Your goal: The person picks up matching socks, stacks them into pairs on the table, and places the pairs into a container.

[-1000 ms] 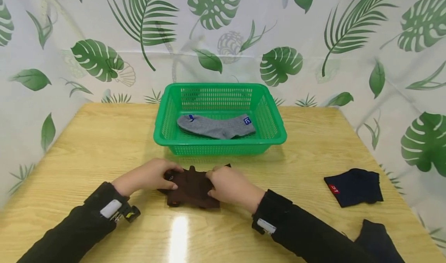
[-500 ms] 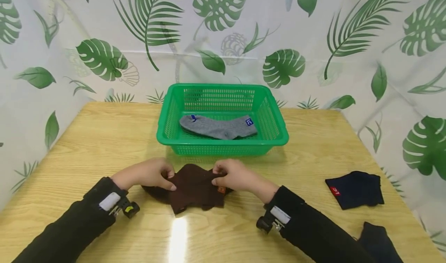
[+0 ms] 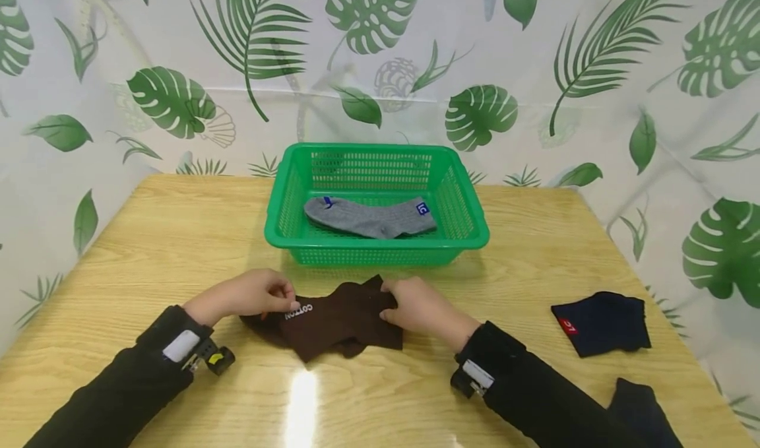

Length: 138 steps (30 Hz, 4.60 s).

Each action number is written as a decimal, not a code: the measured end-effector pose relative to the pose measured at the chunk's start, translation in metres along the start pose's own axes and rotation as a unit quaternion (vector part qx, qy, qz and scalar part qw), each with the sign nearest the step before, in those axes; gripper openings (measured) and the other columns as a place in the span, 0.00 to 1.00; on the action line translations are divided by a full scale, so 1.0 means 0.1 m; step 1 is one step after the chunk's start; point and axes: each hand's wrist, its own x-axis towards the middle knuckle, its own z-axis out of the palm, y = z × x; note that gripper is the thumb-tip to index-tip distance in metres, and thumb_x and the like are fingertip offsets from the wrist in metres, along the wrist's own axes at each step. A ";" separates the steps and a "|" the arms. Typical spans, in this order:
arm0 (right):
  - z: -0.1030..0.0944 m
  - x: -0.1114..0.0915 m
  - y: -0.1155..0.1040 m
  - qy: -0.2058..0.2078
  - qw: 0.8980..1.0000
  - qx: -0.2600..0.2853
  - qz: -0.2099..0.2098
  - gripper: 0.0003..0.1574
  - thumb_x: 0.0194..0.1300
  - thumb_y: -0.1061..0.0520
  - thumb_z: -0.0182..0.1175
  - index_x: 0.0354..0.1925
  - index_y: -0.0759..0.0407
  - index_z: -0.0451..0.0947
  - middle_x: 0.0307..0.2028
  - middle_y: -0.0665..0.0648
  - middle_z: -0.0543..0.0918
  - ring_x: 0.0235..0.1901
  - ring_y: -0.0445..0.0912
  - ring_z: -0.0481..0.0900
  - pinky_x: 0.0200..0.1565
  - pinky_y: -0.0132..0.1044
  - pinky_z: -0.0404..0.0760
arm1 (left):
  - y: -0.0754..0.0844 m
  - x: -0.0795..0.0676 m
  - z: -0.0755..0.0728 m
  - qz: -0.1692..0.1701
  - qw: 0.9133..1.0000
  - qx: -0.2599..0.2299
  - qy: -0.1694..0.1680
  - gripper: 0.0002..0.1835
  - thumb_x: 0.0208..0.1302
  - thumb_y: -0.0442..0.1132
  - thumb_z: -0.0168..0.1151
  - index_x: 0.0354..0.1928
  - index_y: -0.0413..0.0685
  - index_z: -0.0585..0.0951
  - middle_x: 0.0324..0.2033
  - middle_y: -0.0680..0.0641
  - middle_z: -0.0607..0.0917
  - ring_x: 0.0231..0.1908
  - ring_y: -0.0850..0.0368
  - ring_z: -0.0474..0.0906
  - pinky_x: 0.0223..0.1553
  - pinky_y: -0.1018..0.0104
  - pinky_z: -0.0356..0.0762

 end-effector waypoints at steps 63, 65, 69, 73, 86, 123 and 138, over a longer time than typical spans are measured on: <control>0.02 -0.20 -0.13 0.129 0.948 -0.228 -0.179 0.05 0.49 0.62 0.60 0.28 0.57 0.72 0.24 0.53 0.74 0.25 0.48 0.73 0.24 0.40 0.74 | 0.15 -0.38 0.05 0.132 0.912 0.351 0.163 0.05 0.52 0.31 0.61 0.28 0.48 0.77 0.19 0.52 0.80 0.21 0.56 0.76 0.22 0.61 0.76; -0.10 -0.20 -0.11 0.182 0.957 -0.156 -0.166 0.05 0.49 0.64 0.57 0.28 0.57 0.73 0.24 0.53 0.76 0.26 0.47 0.74 0.26 0.41 0.75 | 0.20 -0.39 -0.07 0.125 0.923 0.299 0.207 0.04 0.55 0.31 0.59 0.30 0.49 0.78 0.21 0.52 0.82 0.21 0.58 0.76 0.23 0.60 0.76; -0.35 -0.22 -0.09 0.251 0.960 0.050 -0.112 0.06 0.58 0.64 0.55 0.36 0.60 0.75 0.23 0.54 0.79 0.24 0.45 0.75 0.27 0.42 0.77 | 0.30 -0.44 -0.31 0.083 0.963 0.065 0.248 0.09 0.65 0.35 0.53 0.44 0.45 0.80 0.33 0.45 0.86 0.31 0.55 0.79 0.32 0.58 0.79; -0.41 -0.19 -0.08 0.186 0.941 0.282 -0.026 0.09 0.67 0.60 0.51 0.42 0.66 0.70 0.21 0.55 0.72 0.22 0.43 0.70 0.29 0.39 0.73 | 0.23 -0.44 -0.35 0.009 0.963 -0.175 0.203 0.15 0.71 0.38 0.47 0.54 0.38 0.74 0.44 0.37 0.82 0.38 0.53 0.81 0.36 0.58 0.82; 0.08 0.11 0.12 0.065 0.974 0.206 0.074 0.27 0.65 0.58 0.55 0.57 0.75 0.67 0.40 0.67 0.85 0.42 0.56 0.81 0.41 0.48 0.81 | -0.23 -0.14 0.04 -0.093 0.987 -0.013 0.129 0.12 0.61 0.34 0.56 0.45 0.34 0.78 0.42 0.34 0.83 0.45 0.42 0.78 0.48 0.47 0.76; 0.16 -0.13 -0.45 -0.136 0.975 -0.102 -0.142 0.63 0.55 0.23 0.51 0.74 0.52 0.39 0.75 0.64 0.39 0.72 0.58 0.44 0.66 0.55 0.62 | 0.31 -0.25 0.34 0.080 0.961 0.265 -0.022 0.31 0.62 0.60 0.54 0.63 0.52 0.73 0.67 0.33 0.64 0.67 0.34 0.55 0.66 0.41 0.57; 0.23 0.17 -0.14 -0.136 0.974 -0.167 -0.076 0.56 0.64 0.25 0.37 0.74 0.55 0.32 0.75 0.64 0.35 0.72 0.58 0.30 0.71 0.57 0.42 | -0.13 -0.05 0.33 0.041 0.955 0.295 -0.001 0.35 0.71 0.59 0.38 0.73 0.49 0.51 0.72 0.34 0.52 0.71 0.36 0.43 0.69 0.42 0.48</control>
